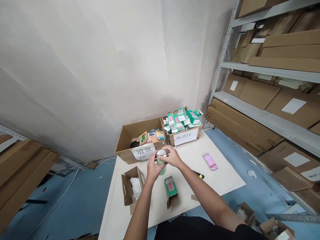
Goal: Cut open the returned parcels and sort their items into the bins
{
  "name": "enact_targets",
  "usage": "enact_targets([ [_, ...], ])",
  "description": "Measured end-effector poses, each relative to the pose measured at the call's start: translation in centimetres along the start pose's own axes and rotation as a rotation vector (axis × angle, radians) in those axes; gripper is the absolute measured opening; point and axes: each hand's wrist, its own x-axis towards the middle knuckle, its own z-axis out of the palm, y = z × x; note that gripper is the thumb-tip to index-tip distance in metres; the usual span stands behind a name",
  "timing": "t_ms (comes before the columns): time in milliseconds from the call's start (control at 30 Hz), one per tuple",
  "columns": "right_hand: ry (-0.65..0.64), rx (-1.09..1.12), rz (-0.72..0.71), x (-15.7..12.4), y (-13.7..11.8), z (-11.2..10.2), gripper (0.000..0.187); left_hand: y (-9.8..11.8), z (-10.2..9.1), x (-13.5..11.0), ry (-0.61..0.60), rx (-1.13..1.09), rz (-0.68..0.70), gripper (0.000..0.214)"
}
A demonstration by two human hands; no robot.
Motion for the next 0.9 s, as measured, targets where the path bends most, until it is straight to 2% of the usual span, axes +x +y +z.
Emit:
enact_targets([
  [133,-0.168,0.18,0.101,-0.7,2.1,-0.7,0.098,0.0,-0.8,1.0,0.041,-0.202,-0.135,0.101],
  [233,-0.274,0.266,0.139,-1.9,3.1,-0.6,0.122,0.4,-1.3,1.7,-0.042,-0.42,-0.175,0.121],
  [267,-0.272,0.288,0.142,-2.2,3.2,-0.4,0.124,0.8,-1.4,1.9,-0.079,-0.462,-0.173,0.124],
  [333,-0.186,0.276,0.133,-2.8,3.1,0.1,0.124,1.6,-1.3,2.3,-0.117,-0.472,-0.159,0.126],
  [433,-0.02,0.168,0.106,-3.3,2.3,0.4,0.127,2.7,-1.0,2.9,-0.085,-0.417,-0.161,0.13],
  [500,-0.065,0.186,0.085,-3.4,1.9,0.1,0.128,3.1,-0.9,3.3,-0.079,-0.425,-0.183,0.131],
  [600,-0.234,0.321,0.055,-3.6,1.8,-0.4,0.124,3.1,-0.9,3.7,-0.144,-0.489,-0.202,0.128],
  [667,-0.206,0.334,0.066,-3.7,1.9,-0.6,0.125,3.0,-1.0,3.8,-0.193,-0.494,-0.187,0.126],
  [767,-0.058,0.282,0.1,-4.0,2.2,-0.6,0.134,3.0,-1.0,3.9,-0.191,-0.43,-0.168,0.13],
  [833,-0.088,0.329,0.109,-4.2,2.3,-0.6,0.136,3.0,-1.0,3.9,-0.165,-0.418,-0.194,0.132],
  [900,-0.192,0.435,0.114,-4.2,2.6,-0.7,0.133,3.0,-1.0,4.0,-0.159,-0.458,-0.238,0.132],
])
